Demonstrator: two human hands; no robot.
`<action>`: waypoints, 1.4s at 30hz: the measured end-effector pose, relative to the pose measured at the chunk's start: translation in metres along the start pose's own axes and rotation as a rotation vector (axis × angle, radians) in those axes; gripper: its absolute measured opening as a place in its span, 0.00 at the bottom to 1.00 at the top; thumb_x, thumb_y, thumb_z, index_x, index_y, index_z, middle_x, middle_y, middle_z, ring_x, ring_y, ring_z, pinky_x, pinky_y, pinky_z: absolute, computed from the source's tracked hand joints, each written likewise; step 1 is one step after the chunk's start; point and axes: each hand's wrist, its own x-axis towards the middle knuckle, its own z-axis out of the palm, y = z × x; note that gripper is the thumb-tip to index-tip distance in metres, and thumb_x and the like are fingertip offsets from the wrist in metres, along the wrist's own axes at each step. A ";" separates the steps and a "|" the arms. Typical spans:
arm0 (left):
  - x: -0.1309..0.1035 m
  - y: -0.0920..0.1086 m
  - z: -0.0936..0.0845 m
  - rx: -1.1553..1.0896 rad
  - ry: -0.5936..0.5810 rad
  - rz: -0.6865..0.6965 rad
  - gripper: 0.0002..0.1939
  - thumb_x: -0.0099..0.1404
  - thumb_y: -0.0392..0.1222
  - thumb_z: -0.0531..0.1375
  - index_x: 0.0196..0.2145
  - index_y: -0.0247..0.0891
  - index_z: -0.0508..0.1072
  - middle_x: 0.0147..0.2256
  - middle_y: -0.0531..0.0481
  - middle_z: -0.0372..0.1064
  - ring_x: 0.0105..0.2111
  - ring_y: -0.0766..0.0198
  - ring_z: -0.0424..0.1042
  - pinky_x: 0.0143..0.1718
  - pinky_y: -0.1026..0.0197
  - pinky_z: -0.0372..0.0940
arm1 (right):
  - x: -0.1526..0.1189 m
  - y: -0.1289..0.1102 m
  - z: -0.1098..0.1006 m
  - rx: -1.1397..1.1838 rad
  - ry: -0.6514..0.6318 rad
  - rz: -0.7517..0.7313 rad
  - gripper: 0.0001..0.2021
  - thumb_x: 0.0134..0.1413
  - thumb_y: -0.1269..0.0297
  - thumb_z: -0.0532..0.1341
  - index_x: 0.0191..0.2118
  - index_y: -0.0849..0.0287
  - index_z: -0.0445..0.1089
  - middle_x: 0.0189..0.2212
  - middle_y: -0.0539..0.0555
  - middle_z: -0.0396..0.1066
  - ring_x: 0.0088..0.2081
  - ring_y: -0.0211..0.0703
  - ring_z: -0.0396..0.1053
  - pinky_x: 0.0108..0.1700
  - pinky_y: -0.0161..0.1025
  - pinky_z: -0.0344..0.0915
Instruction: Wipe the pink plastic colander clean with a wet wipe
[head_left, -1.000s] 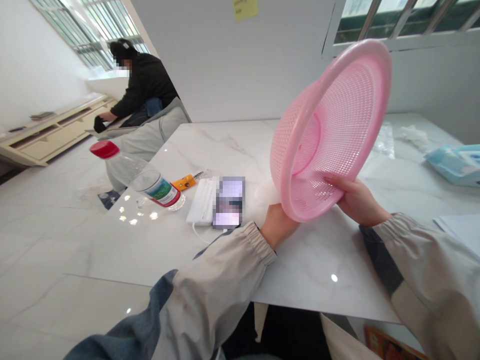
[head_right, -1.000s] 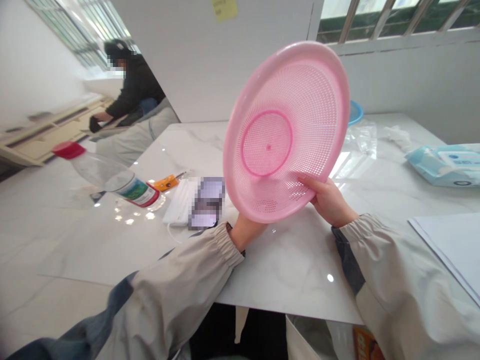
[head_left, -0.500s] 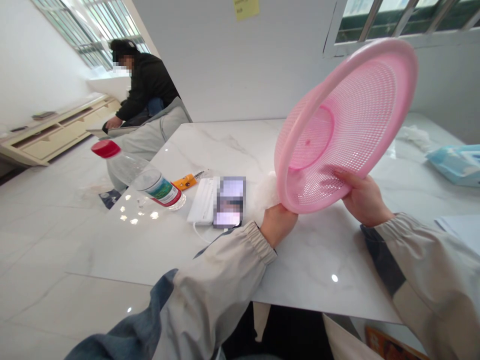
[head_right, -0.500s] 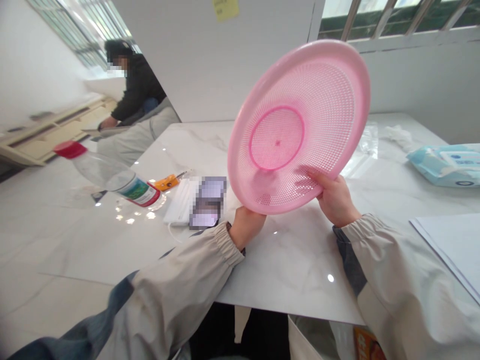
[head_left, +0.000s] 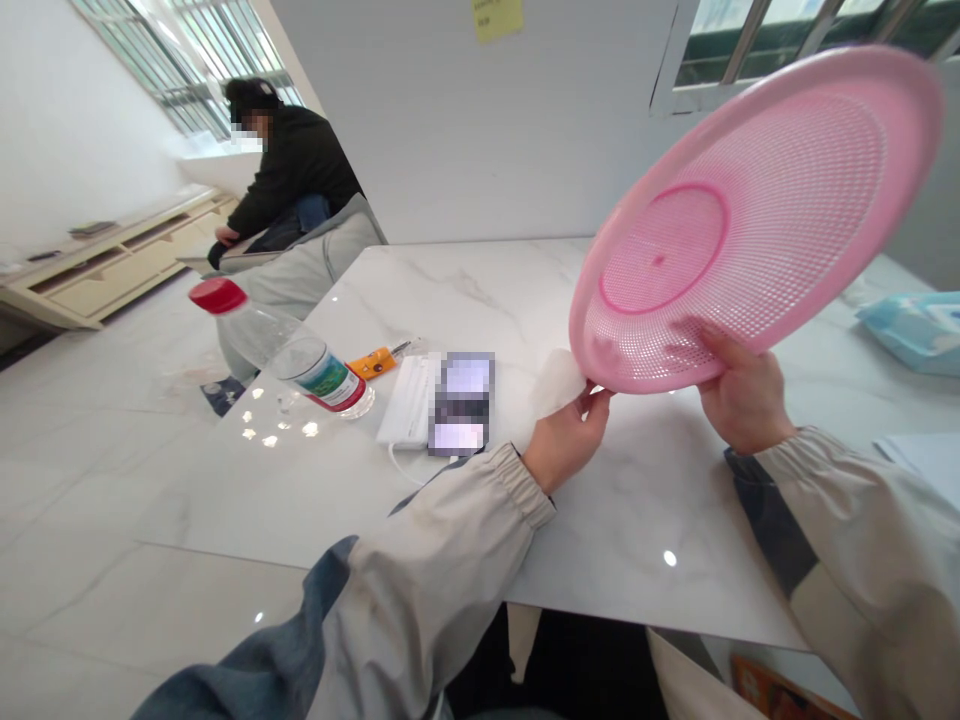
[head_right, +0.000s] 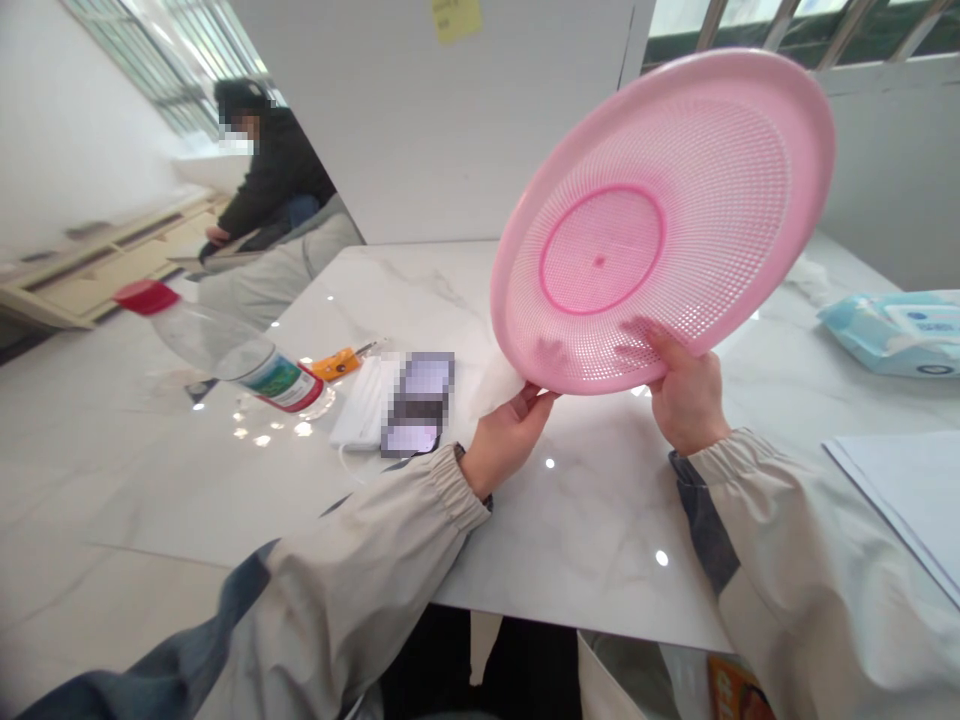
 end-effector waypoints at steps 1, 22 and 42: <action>0.002 -0.001 0.002 -0.044 -0.025 -0.013 0.10 0.78 0.43 0.63 0.52 0.42 0.81 0.61 0.42 0.83 0.67 0.47 0.78 0.75 0.39 0.66 | 0.001 0.001 -0.001 -0.006 -0.002 -0.005 0.07 0.57 0.60 0.78 0.42 0.44 0.87 0.52 0.52 0.87 0.63 0.62 0.81 0.61 0.59 0.85; -0.002 -0.004 0.009 -0.285 -0.467 0.014 0.29 0.76 0.61 0.67 0.59 0.33 0.82 0.56 0.30 0.84 0.51 0.47 0.87 0.55 0.46 0.83 | -0.020 -0.009 0.010 -0.045 -0.392 0.290 0.19 0.58 0.50 0.79 0.53 0.49 0.87 0.54 0.56 0.87 0.57 0.56 0.84 0.57 0.45 0.84; 0.004 0.005 0.004 -0.462 -0.274 0.097 0.25 0.72 0.63 0.63 0.41 0.35 0.83 0.39 0.38 0.86 0.39 0.50 0.86 0.45 0.51 0.78 | -0.015 -0.004 -0.001 0.044 -1.179 0.311 0.13 0.70 0.52 0.71 0.39 0.58 0.81 0.30 0.51 0.69 0.36 0.44 0.71 0.44 0.43 0.72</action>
